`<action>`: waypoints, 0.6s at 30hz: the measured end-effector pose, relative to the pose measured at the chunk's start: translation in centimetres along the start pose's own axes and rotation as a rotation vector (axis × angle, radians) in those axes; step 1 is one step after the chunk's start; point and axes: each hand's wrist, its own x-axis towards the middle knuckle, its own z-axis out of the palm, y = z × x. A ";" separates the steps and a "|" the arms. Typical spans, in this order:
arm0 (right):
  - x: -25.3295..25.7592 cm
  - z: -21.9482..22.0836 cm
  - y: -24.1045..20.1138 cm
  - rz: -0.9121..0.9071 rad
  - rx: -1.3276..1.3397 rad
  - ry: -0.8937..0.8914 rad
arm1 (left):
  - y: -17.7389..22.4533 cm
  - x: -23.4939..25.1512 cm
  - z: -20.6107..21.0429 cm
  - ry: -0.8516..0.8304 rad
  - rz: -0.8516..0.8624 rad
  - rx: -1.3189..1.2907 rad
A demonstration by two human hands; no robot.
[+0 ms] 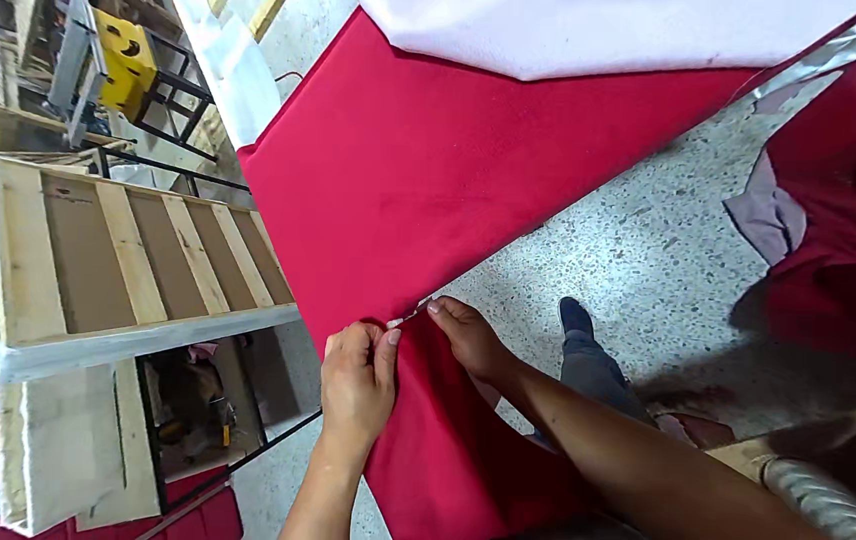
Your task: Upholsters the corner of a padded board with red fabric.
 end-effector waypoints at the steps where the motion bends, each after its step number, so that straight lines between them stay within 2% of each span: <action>1: 0.2 0.4 0.0 0.002 0.039 0.018 | -0.2 0.3 -0.1 -0.008 -0.011 -0.001; 8: 0.1 2.7 -0.1 0.081 0.315 -0.090 | -2.8 1.3 -0.3 0.065 -0.042 0.042; 10: -0.1 2.9 -0.1 0.103 0.349 -0.091 | -3.0 1.1 -1.0 0.041 -0.079 -0.005; 14: 0.7 2.0 0.7 0.106 0.324 -0.116 | -3.2 1.5 -4.0 -0.240 -0.152 -0.229; 16: 0.9 1.1 0.8 0.083 0.169 -0.103 | -3.8 1.9 -4.9 -0.396 -0.195 -0.349; 18: 0.4 -0.2 0.1 0.062 0.054 -0.056 | -4.5 2.3 -5.6 -0.484 -0.230 -0.423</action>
